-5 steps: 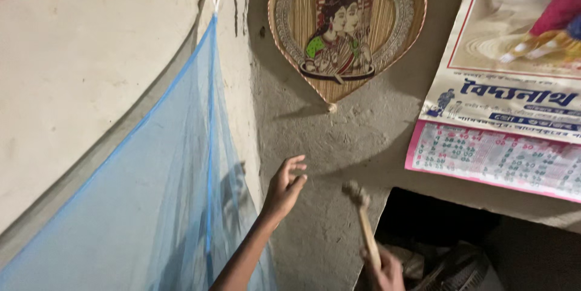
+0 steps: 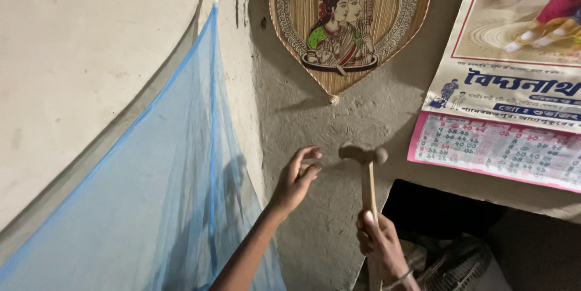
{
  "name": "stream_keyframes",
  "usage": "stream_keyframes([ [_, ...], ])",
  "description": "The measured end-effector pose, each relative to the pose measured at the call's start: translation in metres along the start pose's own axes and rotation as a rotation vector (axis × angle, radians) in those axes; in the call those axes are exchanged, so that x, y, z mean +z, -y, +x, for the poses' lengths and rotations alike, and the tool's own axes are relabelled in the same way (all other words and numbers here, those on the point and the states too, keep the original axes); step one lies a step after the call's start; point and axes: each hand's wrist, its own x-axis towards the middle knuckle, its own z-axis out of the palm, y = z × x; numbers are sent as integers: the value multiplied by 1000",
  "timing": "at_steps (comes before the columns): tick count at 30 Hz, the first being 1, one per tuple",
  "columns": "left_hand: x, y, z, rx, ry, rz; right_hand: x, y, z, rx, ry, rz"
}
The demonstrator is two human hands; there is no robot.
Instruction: The person hammers a nail into the wall below a decorative wall hanging, ties a string to the hanging's bottom point, and pulls the string taut. They then hammer another nail beside a framed picture on the wall and adjust the frame.
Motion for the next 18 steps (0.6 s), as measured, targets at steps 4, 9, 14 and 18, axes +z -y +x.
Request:
stream_keyframes([
  [4,4,-18,-6,38,114,-208,15,8,8,240,453,423],
  [9,6,-34,-10,121,172,-376,48,7,22,464,1045,863],
  [14,-10,-26,-10,104,21,-322,72,5,39,361,810,425],
  [18,-4,-32,-24,203,-132,-384,80,-3,36,105,403,-34],
])
